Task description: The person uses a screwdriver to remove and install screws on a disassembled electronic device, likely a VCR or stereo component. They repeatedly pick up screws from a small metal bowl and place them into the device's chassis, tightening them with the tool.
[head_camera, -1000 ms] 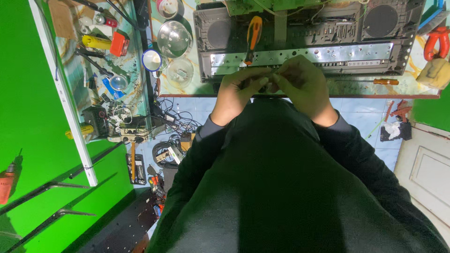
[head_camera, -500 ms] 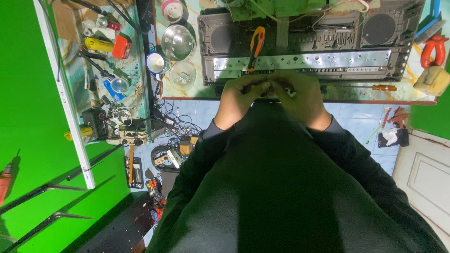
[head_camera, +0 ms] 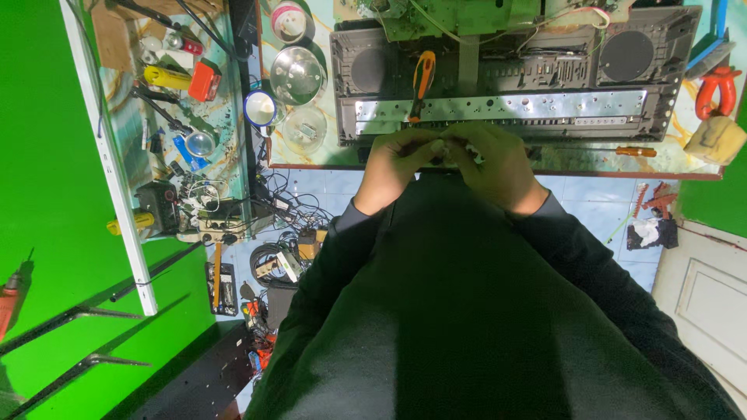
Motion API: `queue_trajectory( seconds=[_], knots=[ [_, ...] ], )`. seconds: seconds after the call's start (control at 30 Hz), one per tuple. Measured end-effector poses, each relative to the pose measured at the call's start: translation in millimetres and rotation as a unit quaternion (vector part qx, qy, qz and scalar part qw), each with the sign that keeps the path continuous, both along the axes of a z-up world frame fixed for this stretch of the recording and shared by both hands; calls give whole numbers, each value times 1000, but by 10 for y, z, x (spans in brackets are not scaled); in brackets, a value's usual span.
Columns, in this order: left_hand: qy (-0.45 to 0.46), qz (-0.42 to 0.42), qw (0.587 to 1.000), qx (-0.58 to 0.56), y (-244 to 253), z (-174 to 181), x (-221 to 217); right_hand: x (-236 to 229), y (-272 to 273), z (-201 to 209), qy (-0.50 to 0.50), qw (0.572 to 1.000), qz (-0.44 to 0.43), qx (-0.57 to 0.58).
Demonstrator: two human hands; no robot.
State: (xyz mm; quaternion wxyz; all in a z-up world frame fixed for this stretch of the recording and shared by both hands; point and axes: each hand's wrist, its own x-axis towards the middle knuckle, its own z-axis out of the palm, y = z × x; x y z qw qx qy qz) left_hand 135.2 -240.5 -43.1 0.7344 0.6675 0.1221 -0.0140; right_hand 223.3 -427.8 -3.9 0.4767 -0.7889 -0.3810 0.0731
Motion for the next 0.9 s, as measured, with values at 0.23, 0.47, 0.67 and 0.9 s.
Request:
queue_trajectory(
  seconds=[0.23, 0.47, 0.67, 0.9],
  knots=[
    [-13, -28, 994, -101, 7, -13, 30, 41, -33, 8, 19, 998, 9, 53],
    [-17, 17, 1000, 6, -29, 1, 70, 26, -42, -59, 129, 987, -6, 95],
    [-39, 61, 996, -57, -151, -152, 160, 5, -36, -195, 317, 937, -5, 146],
    [-67, 44, 994, -75, -170, -106, 191, 38, -69, -220, 381, 908, 7, 175]
  ],
)
